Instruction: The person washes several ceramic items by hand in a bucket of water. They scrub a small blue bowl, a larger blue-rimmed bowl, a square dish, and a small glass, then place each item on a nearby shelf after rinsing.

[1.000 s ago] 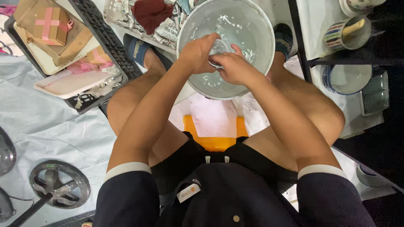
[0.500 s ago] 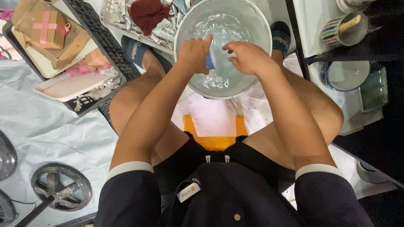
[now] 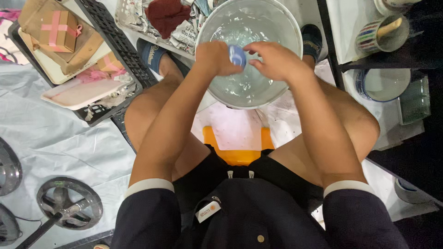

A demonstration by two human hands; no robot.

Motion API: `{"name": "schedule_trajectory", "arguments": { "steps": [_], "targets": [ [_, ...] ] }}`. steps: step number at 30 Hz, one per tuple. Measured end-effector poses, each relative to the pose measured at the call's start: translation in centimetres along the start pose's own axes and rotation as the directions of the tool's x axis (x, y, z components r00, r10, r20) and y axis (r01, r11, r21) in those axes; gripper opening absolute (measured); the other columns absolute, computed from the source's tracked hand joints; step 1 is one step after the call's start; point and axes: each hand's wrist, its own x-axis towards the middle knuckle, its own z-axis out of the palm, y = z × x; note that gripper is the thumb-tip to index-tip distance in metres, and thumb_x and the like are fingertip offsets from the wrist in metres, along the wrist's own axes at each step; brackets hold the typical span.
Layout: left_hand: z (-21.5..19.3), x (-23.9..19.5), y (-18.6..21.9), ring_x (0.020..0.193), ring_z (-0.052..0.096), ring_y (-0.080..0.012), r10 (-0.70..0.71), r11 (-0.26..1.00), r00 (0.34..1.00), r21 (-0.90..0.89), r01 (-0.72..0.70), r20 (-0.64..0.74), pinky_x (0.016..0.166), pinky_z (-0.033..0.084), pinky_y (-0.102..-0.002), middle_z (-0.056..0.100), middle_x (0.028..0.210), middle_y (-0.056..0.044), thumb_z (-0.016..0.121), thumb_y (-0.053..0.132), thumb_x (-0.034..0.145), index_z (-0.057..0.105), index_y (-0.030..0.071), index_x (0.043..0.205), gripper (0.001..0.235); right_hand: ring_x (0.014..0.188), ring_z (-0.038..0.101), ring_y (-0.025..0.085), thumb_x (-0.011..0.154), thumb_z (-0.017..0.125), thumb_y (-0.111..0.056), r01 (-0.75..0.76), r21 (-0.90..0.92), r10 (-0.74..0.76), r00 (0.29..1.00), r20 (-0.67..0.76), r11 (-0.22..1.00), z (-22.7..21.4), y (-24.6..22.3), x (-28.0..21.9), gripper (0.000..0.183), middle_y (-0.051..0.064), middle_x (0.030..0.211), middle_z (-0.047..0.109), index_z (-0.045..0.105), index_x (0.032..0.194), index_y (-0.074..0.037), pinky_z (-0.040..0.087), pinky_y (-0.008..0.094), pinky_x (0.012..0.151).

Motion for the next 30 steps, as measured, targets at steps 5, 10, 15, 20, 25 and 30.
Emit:
{"name": "schedule_trajectory", "arguments": {
  "steps": [5,10,15,20,25,30],
  "targets": [
    [0.1,0.1,0.6,0.094,0.072,-0.0352,0.105,0.993,0.994,-0.056,-0.106,-0.029,0.083,0.057,-0.044,0.073,0.1,-0.021,0.08,0.067,0.059,0.075,0.002,0.101,0.078,0.108,0.067,0.036,0.098,0.066,-0.016,-0.117,-0.016,0.113,0.981,-0.159,0.993,-3.9,1.2,-2.2,0.04,0.019,0.13,0.067,0.061,0.137,-0.005,0.053,0.046,0.092],
    [0.6,-0.3,2.4,0.096,0.072,-0.0354,0.121,0.978,0.992,-0.166,-0.125,-0.035,0.082,0.057,-0.046,0.073,0.104,-0.02,0.084,0.064,0.054,0.074,0.004,0.108,0.082,0.113,0.067,0.036,0.1,0.066,-0.017,-0.081,0.017,0.083,0.985,-0.15,0.997,-4.3,1.4,-3.2,0.041,0.02,0.13,0.068,0.06,0.138,-0.003,0.054,0.045,0.094],
    [1.8,-1.2,3.8,0.1,0.074,-0.0343,0.079,0.987,0.994,-0.147,-0.069,0.069,0.089,0.058,-0.045,0.076,0.107,-0.016,0.082,0.06,0.06,0.074,0.009,0.115,0.075,0.113,0.067,0.037,0.099,0.067,-0.017,-0.08,-0.006,0.079,0.99,-0.114,0.997,-3.7,1.2,-3.1,0.04,0.02,0.13,0.067,0.061,0.136,-0.004,0.053,0.047,0.091],
    [2.9,-1.2,3.8,0.098,0.072,-0.0333,0.22,0.973,0.975,0.07,-0.218,-0.018,0.088,0.055,-0.048,0.073,0.108,-0.016,0.088,0.055,0.053,0.068,0.009,0.121,0.085,0.111,0.068,0.036,0.097,0.067,-0.02,-0.136,-0.019,0.133,0.983,-0.126,0.99,-3.5,1.5,-2.9,0.041,0.018,0.129,0.068,0.061,0.136,-0.007,0.053,0.046,0.091],
    [3.2,-1.5,2.9,0.104,0.07,-0.0349,0.049,0.974,0.998,-0.222,-0.054,-0.025,0.093,0.054,-0.046,0.073,0.111,-0.018,0.088,0.06,0.06,0.068,0.01,0.125,0.084,0.115,0.066,0.035,0.098,0.067,-0.02,-0.021,-0.004,0.02,0.99,-0.137,1.0,-3.3,1.8,-3.0,0.041,0.018,0.127,0.069,0.06,0.135,-0.004,0.052,0.046,0.096],
    [2.6,-1.0,3.2,0.088,0.074,-0.0312,0.257,0.952,0.955,0.209,-0.223,-0.151,0.082,0.055,-0.048,0.072,0.108,-0.015,0.09,0.048,0.052,0.064,0.006,0.132,0.094,0.118,0.063,0.037,0.098,0.066,-0.02,-0.044,-0.026,0.04,0.991,-0.127,0.999,-3.3,2.1,-2.7,0.041,0.018,0.126,0.069,0.06,0.135,-0.004,0.049,0.046,0.098]
  ]
}}
